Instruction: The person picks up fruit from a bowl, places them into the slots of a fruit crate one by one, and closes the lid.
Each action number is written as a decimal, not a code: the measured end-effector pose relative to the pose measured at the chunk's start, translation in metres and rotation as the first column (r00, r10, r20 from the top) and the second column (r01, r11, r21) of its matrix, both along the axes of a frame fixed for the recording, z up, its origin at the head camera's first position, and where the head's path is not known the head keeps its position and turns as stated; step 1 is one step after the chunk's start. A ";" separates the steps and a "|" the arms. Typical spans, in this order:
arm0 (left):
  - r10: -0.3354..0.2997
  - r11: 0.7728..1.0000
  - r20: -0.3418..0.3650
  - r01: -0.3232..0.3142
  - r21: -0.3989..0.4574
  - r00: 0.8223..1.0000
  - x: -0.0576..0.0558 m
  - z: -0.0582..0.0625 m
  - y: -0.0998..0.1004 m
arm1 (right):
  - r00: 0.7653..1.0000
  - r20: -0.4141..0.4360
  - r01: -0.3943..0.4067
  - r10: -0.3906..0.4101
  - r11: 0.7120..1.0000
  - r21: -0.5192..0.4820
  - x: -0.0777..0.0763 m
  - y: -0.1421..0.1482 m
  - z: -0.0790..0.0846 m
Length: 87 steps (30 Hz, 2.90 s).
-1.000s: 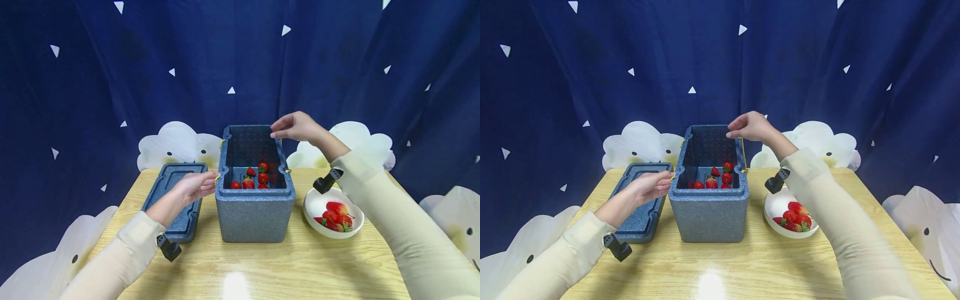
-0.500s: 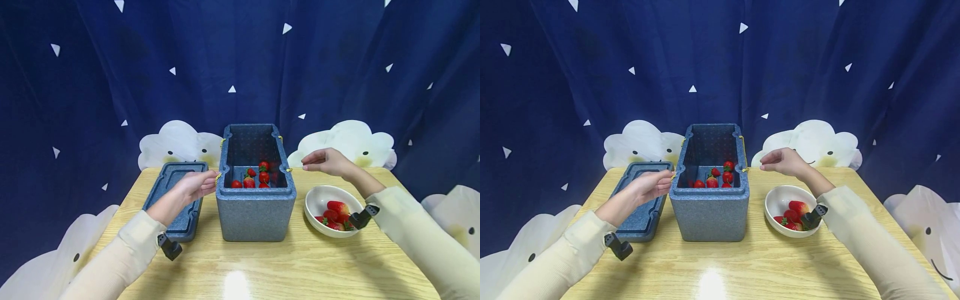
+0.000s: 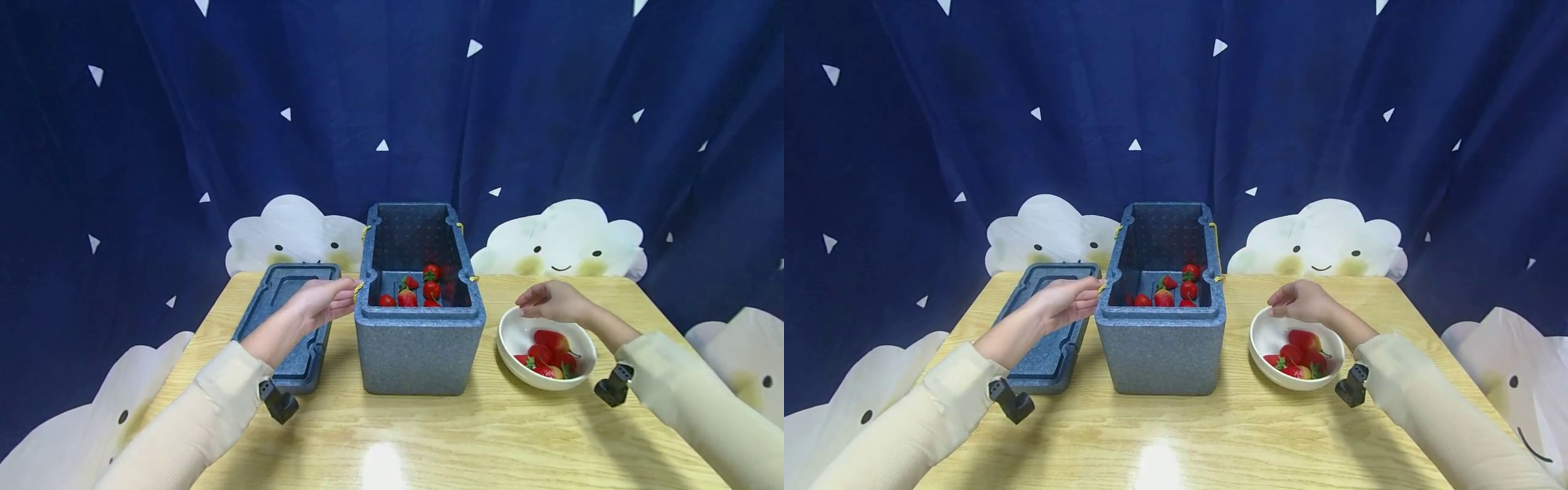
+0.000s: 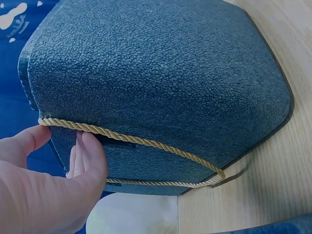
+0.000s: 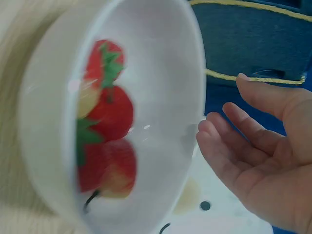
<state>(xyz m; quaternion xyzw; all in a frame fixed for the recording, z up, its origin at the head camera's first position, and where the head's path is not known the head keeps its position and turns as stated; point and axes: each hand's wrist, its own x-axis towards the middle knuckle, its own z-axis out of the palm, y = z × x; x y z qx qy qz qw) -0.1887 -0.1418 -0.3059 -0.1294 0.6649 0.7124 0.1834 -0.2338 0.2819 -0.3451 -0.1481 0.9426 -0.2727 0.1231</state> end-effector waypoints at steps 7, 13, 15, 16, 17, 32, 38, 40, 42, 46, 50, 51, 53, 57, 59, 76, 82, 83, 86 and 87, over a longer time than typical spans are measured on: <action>-0.009 1.000 0.003 0.009 -0.008 1.000 0.000 0.001 0.000 | 0.999 0.002 -0.054 0.054 0.995 0.079 0.010 0.008 -0.007; -0.005 1.000 0.000 0.005 -0.011 1.000 -0.001 0.000 0.001 | 0.995 -0.034 -0.091 0.096 0.989 0.114 0.012 0.015 -0.009; -0.005 1.000 -0.004 0.005 -0.010 1.000 -0.001 -0.001 0.001 | 0.994 -0.038 -0.097 0.103 0.986 0.138 0.013 0.017 -0.010; -0.005 1.000 -0.007 0.005 -0.006 1.000 -0.001 -0.001 0.001 | 0.993 -0.044 -0.101 0.109 0.982 0.157 0.014 0.017 -0.010; -0.006 1.000 -0.011 0.006 -0.002 1.000 -0.001 -0.001 0.001 | 0.992 -0.051 -0.108 0.118 0.979 0.174 0.014 0.018 -0.011; -0.004 1.000 -0.020 0.004 0.013 1.000 -0.001 -0.002 0.001 | 0.965 -0.189 -0.104 0.182 0.927 0.360 0.024 0.022 -0.030; -0.015 1.000 -0.028 0.016 0.017 1.000 -0.001 -0.001 0.001 | 0.974 -0.174 -0.071 0.145 0.926 0.372 0.022 0.021 -0.038; -0.017 1.000 -0.031 0.017 0.015 0.999 -0.001 -0.001 0.000 | 0.973 -0.175 -0.076 0.152 0.922 0.380 0.020 0.020 -0.038; -0.015 1.000 -0.034 0.016 0.014 0.999 0.000 -0.001 0.000 | 0.972 -0.171 -0.086 0.161 0.922 0.379 0.017 0.021 -0.038; -0.015 1.000 -0.025 0.015 0.012 1.000 -0.001 -0.002 0.000 | 0.970 -0.161 -0.125 0.184 0.938 0.322 0.012 0.026 -0.042; -0.009 1.000 -0.016 0.009 0.009 1.000 -0.001 -0.002 0.000 | 0.961 -0.173 -0.163 0.215 0.949 0.271 0.008 0.030 -0.045; -0.005 1.000 -0.016 0.005 0.010 1.000 -0.001 -0.001 0.000 | 0.967 -0.159 -0.150 0.198 0.952 0.268 0.008 0.029 -0.043; 0.001 1.000 -0.018 -0.001 0.004 1.000 -0.001 -0.001 0.000 | 0.972 -0.150 -0.133 0.180 0.952 0.276 0.009 0.026 -0.038; 0.011 1.000 -0.028 -0.011 0.007 1.000 -0.001 0.001 -0.001 | 0.984 -0.119 -0.085 0.130 0.943 0.321 0.011 0.016 -0.026; 0.009 1.000 -0.029 -0.009 0.009 1.000 -0.002 0.001 -0.001 | 0.985 -0.112 -0.085 0.130 0.937 0.340 0.011 0.014 -0.023; -0.005 1.000 -0.022 0.005 0.000 1.000 0.000 -0.001 0.000 | 0.994 -0.043 -0.079 0.099 0.942 0.327 0.010 0.012 -0.017; -0.003 1.000 -0.027 0.003 -0.003 1.000 -0.001 -0.002 0.000 | 0.991 -0.062 -0.097 0.120 0.954 0.284 0.008 0.010 -0.013; -0.001 1.000 -0.026 0.001 -0.004 1.000 -0.001 -0.001 0.000 | 0.991 -0.058 -0.097 0.118 0.957 0.274 0.007 0.010 -0.012; 0.000 1.000 -0.025 0.000 -0.003 1.000 0.000 -0.001 0.000 | 0.994 -0.043 -0.087 0.101 0.962 0.258 0.007 0.009 -0.010; 0.000 1.000 -0.024 -0.001 -0.004 1.000 0.000 -0.001 0.000 | 0.995 -0.033 -0.081 0.092 0.965 0.250 0.007 0.009 -0.009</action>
